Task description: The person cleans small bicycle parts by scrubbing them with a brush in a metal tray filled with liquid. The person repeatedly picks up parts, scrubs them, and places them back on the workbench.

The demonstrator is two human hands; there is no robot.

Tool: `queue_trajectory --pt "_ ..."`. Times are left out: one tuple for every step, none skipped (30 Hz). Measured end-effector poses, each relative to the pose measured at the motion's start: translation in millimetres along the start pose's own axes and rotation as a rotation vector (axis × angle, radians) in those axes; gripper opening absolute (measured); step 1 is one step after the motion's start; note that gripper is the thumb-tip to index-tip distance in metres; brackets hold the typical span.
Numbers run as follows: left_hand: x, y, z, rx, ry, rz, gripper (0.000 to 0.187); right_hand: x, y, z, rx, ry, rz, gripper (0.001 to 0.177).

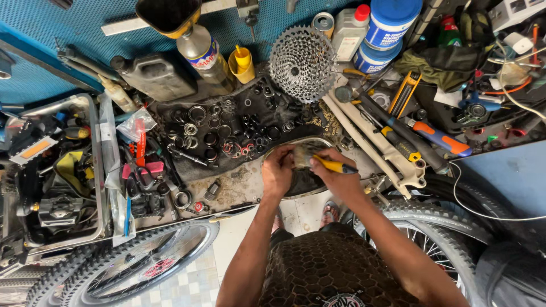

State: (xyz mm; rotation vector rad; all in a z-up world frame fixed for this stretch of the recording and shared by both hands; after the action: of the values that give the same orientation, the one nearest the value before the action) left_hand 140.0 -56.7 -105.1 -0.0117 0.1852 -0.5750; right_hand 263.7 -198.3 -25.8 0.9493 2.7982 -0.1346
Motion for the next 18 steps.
queue_trajectory --pt "2.8 2.4 -2.6 -0.019 -0.105 -0.029 0.023 -10.8 3.0 1.5 0.014 -0.052 0.014 0.022" --pt "1.8 3.0 -6.5 -0.044 -0.207 -0.055 0.024 -14.6 4.6 3.6 0.033 -0.101 0.022 0.024" --pt "0.9 4.0 -10.0 -0.068 -0.309 -0.08 0.024 -13.2 3.9 10.0 0.093 -0.06 -0.004 0.026" --pt "1.1 3.4 -14.2 -0.1 -0.362 -0.094 0.024 -16.1 -0.3 16.3 0.156 -0.022 -0.03 0.029" --pt "1.6 2.4 -17.1 -0.131 -0.415 -0.108 0.024 -16.8 -3.8 22.3 0.219 0.016 -0.055 0.032" --pt "3.2 3.8 -16.8 -0.157 -0.467 -0.125 0.024 -18.0 -2.4 12.2 0.126 -0.06 -0.051 0.032" --pt "5.1 3.3 -18.3 -0.21 -0.48 -0.135 0.026 -18.5 -3.1 1.2 0.032 -0.136 -0.047 0.032" --pt "6.9 0.3 -20.2 -0.264 -0.491 -0.145 0.027 -18.2 -4.3 -10.0 -0.06 -0.211 -0.043 0.033" --pt "9.3 -2.0 -22.6 -0.318 -0.503 -0.155 0.029 -16.9 -7.3 -19.9 -0.132 -0.285 -0.081 0.032" --pt "9.4 -1.1 -16.8 -0.265 -0.453 -0.173 0.034 -18.2 -14.0 -30.2 -0.203 -0.359 -0.118 0.032" --pt "10.1 -0.8 -12.3 -0.211 -0.404 -0.19 0.04 -16.5 -18.6 -39.3 -0.275 -0.432 -0.155 0.032" --pt "11.9 -1.0 -8.6 -0.159 -0.355 -0.21 0.046 -18.4 -16.0 -38.0 -0.238 -0.495 -0.137 0.031" --pt "13.1 -1.0 -10.6 -0.165 -0.317 -0.202 0.045 -20.6 -12.0 -36.2 -0.201 -0.558 -0.119 0.029" --pt "15.3 0.2 -10.9 -0.169 -0.28 -0.195 0.044 -24.3 -7.6 -34.5 -0.165 -0.621 -0.099 0.028" --pt "17.2 0.7 -9.9 -0.172 -0.243 -0.187 0.043 -30.8 -1.2 -24.1 -0.031 -0.588 -0.075 0.026" --pt "17.7 -1.3 -11.6 -0.209 -0.173 -0.179 0.043 -33.0 5.1 -12.9 0.102 -0.551 -0.056 0.026" --pt "17.9 -3.8 -12.7 -0.246 -0.103 -0.171 0.044 -33.3 6.5 -1.1 0.235 -0.513 -0.038 0.026" --pt "17.7 -6.7 -14.7 -0.284 -0.035 -0.163 0.044 -21.0 7.0 -4.5 0.182 -0.391 -0.079 0.025"
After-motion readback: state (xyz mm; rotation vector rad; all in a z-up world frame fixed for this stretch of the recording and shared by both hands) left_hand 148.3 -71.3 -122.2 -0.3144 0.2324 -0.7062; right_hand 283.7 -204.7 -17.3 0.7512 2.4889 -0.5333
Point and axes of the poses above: each hand's wrist, its own y-axis towards the middle knuckle, its own x-axis out of the palm, z = x × y, the point moved 10 cm from there along y, towards the middle knuckle, and after that the axes turned 4 degrees about y, right-handed, at the moved point
